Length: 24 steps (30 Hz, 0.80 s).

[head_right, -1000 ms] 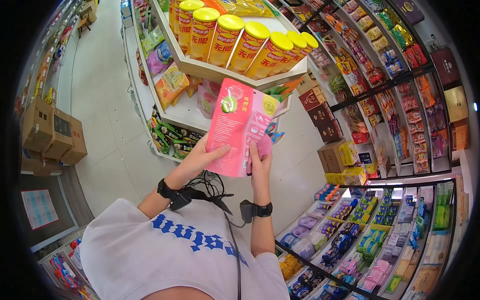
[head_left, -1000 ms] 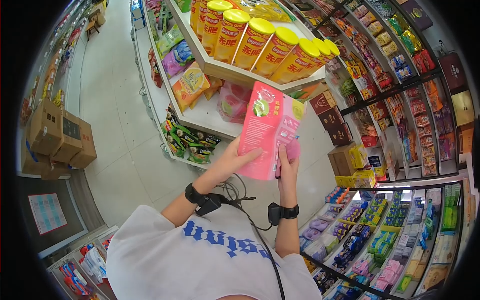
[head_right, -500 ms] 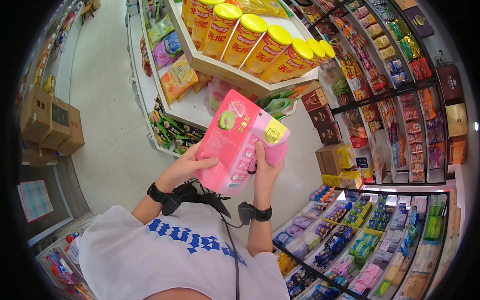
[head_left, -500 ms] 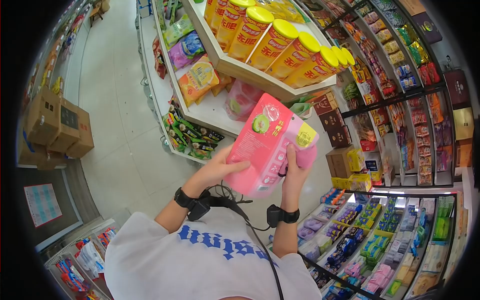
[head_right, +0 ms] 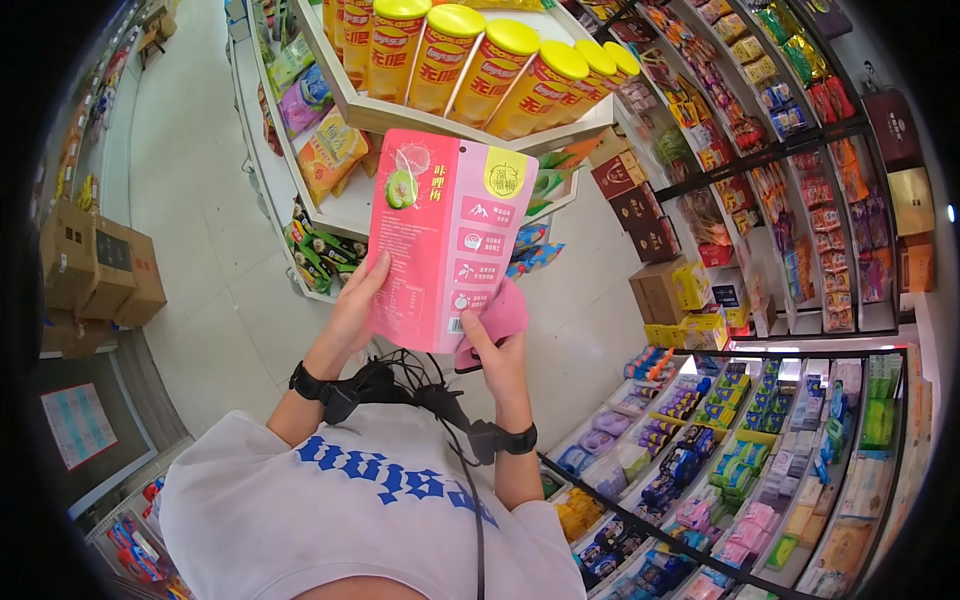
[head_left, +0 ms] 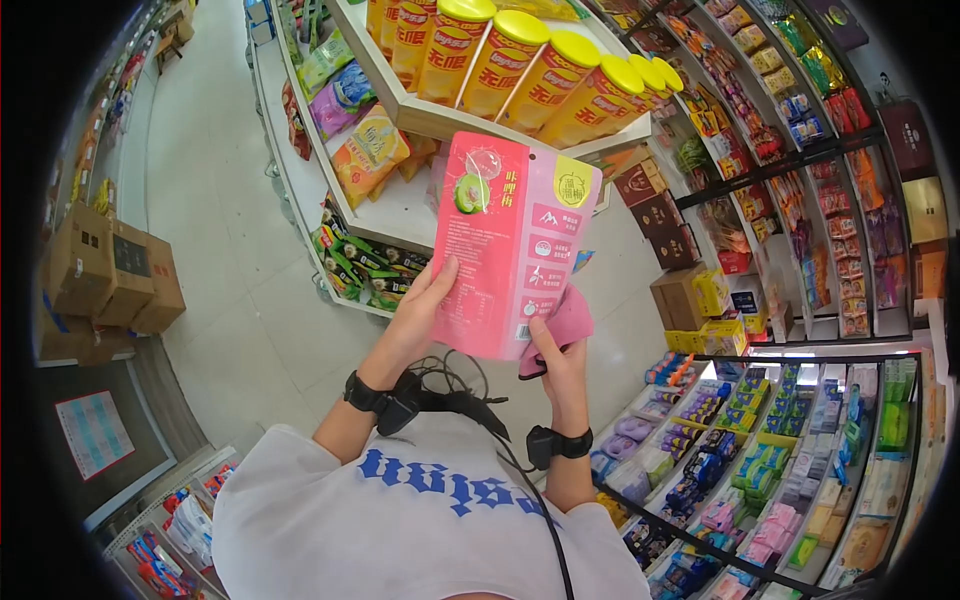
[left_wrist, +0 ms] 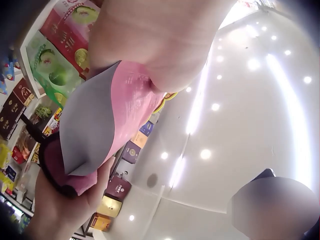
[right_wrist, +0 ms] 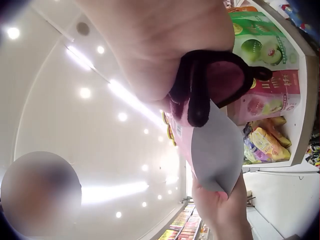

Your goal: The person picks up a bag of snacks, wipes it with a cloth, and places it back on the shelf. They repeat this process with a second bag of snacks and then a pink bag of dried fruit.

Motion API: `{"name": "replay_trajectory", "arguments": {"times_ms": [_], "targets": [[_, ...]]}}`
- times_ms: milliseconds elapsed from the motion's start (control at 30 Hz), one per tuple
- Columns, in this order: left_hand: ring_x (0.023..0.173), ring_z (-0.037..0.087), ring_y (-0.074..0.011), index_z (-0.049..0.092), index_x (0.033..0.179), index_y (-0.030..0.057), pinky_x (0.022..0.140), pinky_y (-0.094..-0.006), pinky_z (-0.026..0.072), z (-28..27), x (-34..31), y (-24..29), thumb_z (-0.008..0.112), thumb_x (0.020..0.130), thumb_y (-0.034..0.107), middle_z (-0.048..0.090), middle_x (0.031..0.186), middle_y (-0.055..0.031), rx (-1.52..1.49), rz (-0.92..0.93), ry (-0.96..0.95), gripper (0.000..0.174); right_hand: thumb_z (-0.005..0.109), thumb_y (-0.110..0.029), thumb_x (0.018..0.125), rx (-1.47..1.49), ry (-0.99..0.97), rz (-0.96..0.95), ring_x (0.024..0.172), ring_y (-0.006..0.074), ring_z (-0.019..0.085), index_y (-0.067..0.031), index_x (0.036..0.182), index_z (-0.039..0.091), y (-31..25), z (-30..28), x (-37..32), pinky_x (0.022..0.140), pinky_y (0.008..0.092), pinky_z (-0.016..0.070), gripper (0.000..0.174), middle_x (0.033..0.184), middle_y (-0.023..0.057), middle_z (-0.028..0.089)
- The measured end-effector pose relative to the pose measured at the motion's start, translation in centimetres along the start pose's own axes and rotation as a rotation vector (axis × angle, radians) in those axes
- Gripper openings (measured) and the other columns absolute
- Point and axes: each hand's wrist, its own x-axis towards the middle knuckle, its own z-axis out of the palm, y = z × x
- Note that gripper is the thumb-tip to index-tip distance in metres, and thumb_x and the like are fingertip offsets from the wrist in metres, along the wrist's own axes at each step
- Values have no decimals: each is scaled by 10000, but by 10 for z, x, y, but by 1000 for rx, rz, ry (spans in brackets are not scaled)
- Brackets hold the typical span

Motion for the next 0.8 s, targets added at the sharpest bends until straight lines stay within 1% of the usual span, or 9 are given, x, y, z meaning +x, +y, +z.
{"name": "replay_trajectory", "arguments": {"times_ms": [100,200,300,400,500,600,700,767,800], "targets": [[1276,519,-131,398,1505,34,1082,-314,415,16,-3,-10,459,1085,346,523,1438,-45,-32,47,-28,526,730,-164,922,38,20,3,1062,113,585,40,1381,490,-3,-15,-1,935,278,462,556,1194,50,636],[1299,505,-139,369,1521,34,1094,-320,408,25,-2,-29,414,1094,379,505,1458,-44,-85,30,-70,551,738,-151,919,76,49,73,1039,99,589,32,1378,498,-2,-44,-5,905,264,471,549,1183,47,641],[1310,500,-146,350,1531,38,1096,-318,408,52,-8,-41,396,1097,389,499,1465,-45,-58,40,-67,560,741,-130,918,166,80,57,1008,82,590,25,1349,524,-8,-65,-8,867,249,474,507,1158,36,647],[1320,487,-132,351,1530,33,1095,-308,405,82,-11,-62,395,1095,406,495,1468,-50,33,74,-57,575,744,-108,916,162,87,102,994,80,594,18,1316,546,-9,-101,-14,857,253,478,464,1139,32,649],[1245,554,-123,393,1502,38,1044,-307,456,107,-11,-88,443,1080,389,544,1416,-47,117,57,-34,551,726,-136,934,179,70,52,925,78,613,16,1299,554,-17,-135,-20,783,234,489,431,1087,25,665],[1231,563,-115,380,1510,38,1018,-296,471,135,-14,-110,498,1066,331,551,1402,-49,325,103,-18,545,689,-187,965,340,174,86,917,85,627,5,1316,544,-19,-166,-25,770,235,496,426,1090,34,669],[1252,549,-120,366,1521,41,1030,-297,460,157,-18,-134,523,1058,283,540,1416,-54,275,111,15,546,621,-266,1006,390,170,146,1003,108,632,-3,1352,517,-23,-200,-32,829,259,504,447,1162,52,654],[1262,531,-119,360,1522,29,1046,-295,439,169,-21,-148,521,1061,301,536,1415,-56,216,128,42,559,594,-300,1016,427,57,197,1092,127,611,-8,1375,499,-20,-226,-33,902,287,493,472,1226,64,628],[1268,521,-118,357,1522,22,1054,-295,428,175,-23,-155,521,1062,309,533,1415,-57,188,134,56,566,584,-312,1019,444,25,206,1115,132,606,-10,1381,494,-21,-233,-34,919,294,491,480,1243,67,621]]}}
